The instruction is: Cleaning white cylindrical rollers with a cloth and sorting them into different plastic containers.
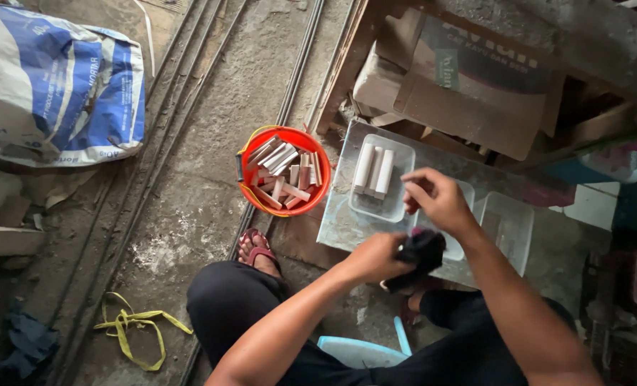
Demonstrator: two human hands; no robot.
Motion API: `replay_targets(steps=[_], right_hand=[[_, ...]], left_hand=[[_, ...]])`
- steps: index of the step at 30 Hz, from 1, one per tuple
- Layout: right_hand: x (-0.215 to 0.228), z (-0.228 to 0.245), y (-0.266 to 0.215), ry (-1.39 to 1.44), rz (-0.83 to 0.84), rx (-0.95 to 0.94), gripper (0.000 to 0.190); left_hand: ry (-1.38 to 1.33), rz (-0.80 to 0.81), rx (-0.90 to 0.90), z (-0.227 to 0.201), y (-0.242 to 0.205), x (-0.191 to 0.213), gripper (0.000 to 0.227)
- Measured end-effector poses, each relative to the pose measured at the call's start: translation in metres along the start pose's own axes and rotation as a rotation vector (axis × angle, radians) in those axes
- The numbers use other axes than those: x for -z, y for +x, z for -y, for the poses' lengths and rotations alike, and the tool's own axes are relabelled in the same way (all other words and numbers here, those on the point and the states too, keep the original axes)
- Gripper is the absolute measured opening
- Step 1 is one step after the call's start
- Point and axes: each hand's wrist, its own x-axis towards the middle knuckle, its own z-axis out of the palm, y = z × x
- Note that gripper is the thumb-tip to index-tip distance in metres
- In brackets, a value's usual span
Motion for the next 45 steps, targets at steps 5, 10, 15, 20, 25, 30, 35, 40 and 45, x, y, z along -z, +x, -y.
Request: replay_targets(steps=[5,10,15,20,25,30,35,40,45], right_hand=[[0.017,-0.019,-0.037,-0.138,0.127,0.213,0.065],[0.005,-0.015,-0.056,-0.190,0.183,0.244,0.096],[0.029,-0.027,-0.043,-0.160,0.011,0.210,0.069],[0.055,-0.038,-0.039,0.098,-0.255,0.139,0.059],[0.052,-0.037,-0.038,0.350,-0.388,0.156,0.053],[0.047,-0.037,-0.040,0.417,-0.385,0.115,0.056],[0.038,-0.019,-0.046,0.619,-0.316,0.075,0.057],[0.028,-0.043,-0.043,0.716,-0.191,0.116,0.062],[0.013,-0.023,-0.048,0.368,-0.142,0.208,0.056]], left_hand=[[-0.338,-0.276,0.046,0.061,0.041,-0.028,0.035],[-0.607,-0.331,0.101,0.053,0.037,-0.018,0.028],[-1.163,-0.221,0.157,-0.018,0.007,0.015,0.041],[-1.355,-0.399,0.155,0.024,0.018,0.028,0.065],[-1.519,-0.501,0.164,0.048,0.022,0.050,0.054],[-1.594,-0.449,0.109,0.063,0.022,0.056,0.058],[-1.527,-0.409,0.020,0.069,0.025,0.051,0.053],[-1.407,-0.505,-0.001,0.065,0.025,0.033,0.041],[-1.498,-0.435,0.000,0.024,0.014,0.036,0.046]])
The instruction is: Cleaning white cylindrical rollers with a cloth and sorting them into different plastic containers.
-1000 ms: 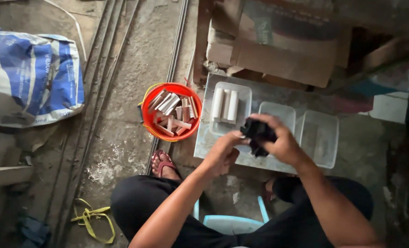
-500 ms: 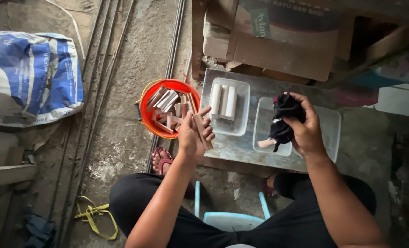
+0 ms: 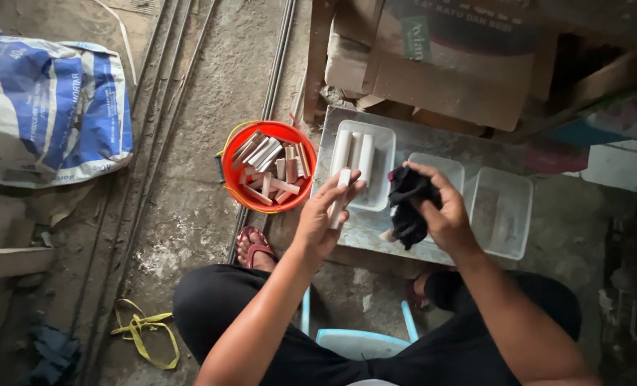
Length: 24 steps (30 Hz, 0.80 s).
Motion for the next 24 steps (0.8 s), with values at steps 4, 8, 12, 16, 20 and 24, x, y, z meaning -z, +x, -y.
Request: replay_targets(steps=[4,8,12,16,20,24], right_hand=[[-0.012,0.007,-0.003,-0.180,-0.001,0.071,0.060],[-0.015,-0.002,-0.002,-0.421,-0.066,0.191,0.057],[-0.028,-0.011,-0.007,-0.634,-0.034,0.372,0.054],[-0.039,-0.016,-0.010,-0.698,-0.035,0.432,0.053],[-0.032,-0.007,-0.006,-0.630,-0.069,0.471,0.049],[-0.026,0.008,-0.006,-0.614,-0.127,0.486,0.044]], left_hand=[[0.013,0.041,-0.002,0.006,-0.006,-0.008,0.062],[0.091,0.145,-0.002,0.019,-0.011,-0.010,0.070],[0.051,0.094,0.022,0.046,-0.005,0.005,0.062],[-0.011,-0.041,0.017,0.050,-0.007,0.005,0.037],[-0.190,0.030,0.079,0.036,-0.010,-0.002,0.085],[-0.286,0.150,0.148,0.037,-0.004,0.007,0.103]])
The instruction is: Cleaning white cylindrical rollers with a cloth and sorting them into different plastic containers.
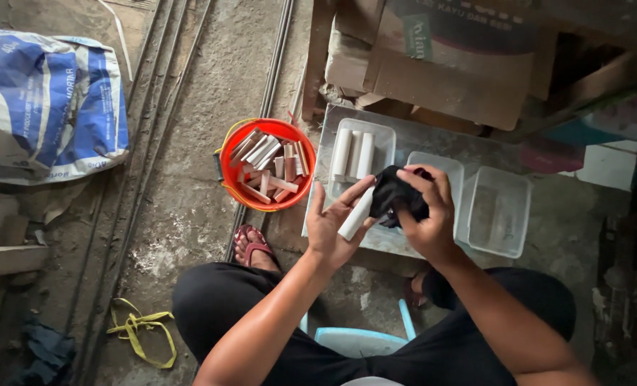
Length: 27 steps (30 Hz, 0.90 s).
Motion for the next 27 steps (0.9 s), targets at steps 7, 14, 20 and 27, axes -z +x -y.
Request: replay_targets(steps=[7,14,20,27], right_hand=[[-0.019,-0.002,-0.011,-0.093,0.098,0.136,0.038],[-0.048,0.037,-0.039,0.015,0.168,0.133,0.029],[-0.043,0.004,-0.037,0.001,0.216,0.181,0.032],[-0.039,-0.006,-0.019,-0.130,0.046,0.188,0.029]], left_hand=[[0.059,-0.097,-0.056,-0.001,-0.008,-0.003,0.108],[0.230,-0.148,-0.199,-0.003,-0.015,-0.031,0.105],[0.173,-0.121,-0.189,-0.002,-0.017,-0.033,0.113],[0.243,-0.141,-0.247,0.009,-0.005,-0.014,0.113]])
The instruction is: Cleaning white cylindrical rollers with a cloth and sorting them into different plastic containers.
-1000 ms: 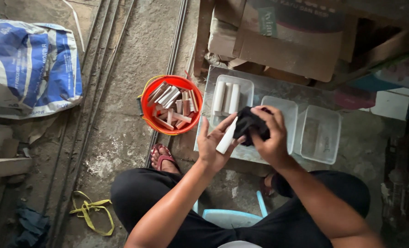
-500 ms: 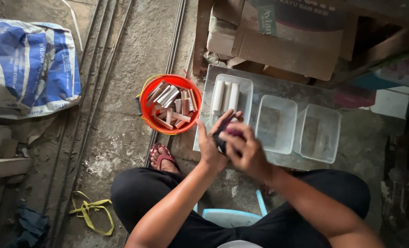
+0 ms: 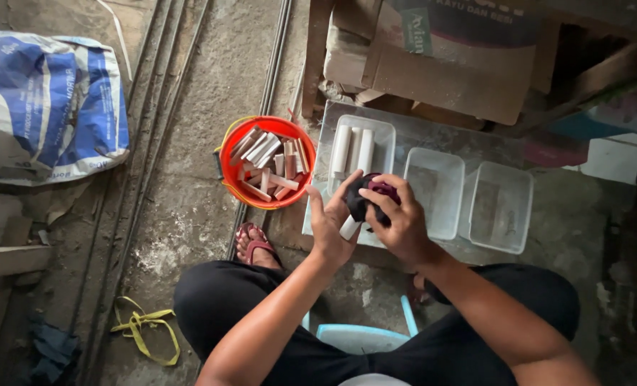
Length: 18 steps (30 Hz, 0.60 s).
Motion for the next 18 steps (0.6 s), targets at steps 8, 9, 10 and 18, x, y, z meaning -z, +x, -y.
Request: replay_targets(steps=[8,9,10,18], right_hand=[[-0.008,0.027,-0.038,0.151,0.184,0.019,0.032],[-0.007,0.015,-0.039,0.088,0.203,0.069,0.033],[-0.002,0.007,-0.030,0.089,0.205,0.070,0.033],[-0.010,0.027,-0.029,0.174,0.174,-0.015,0.028]], left_hand=[[-0.236,0.147,0.102,-0.022,-0.006,-0.005,0.113],[-0.279,0.154,0.123,-0.023,-0.008,-0.007,0.114],[-0.281,0.153,0.122,-0.015,-0.005,0.001,0.114],[-0.187,0.082,0.128,-0.005,0.002,0.007,0.111]])
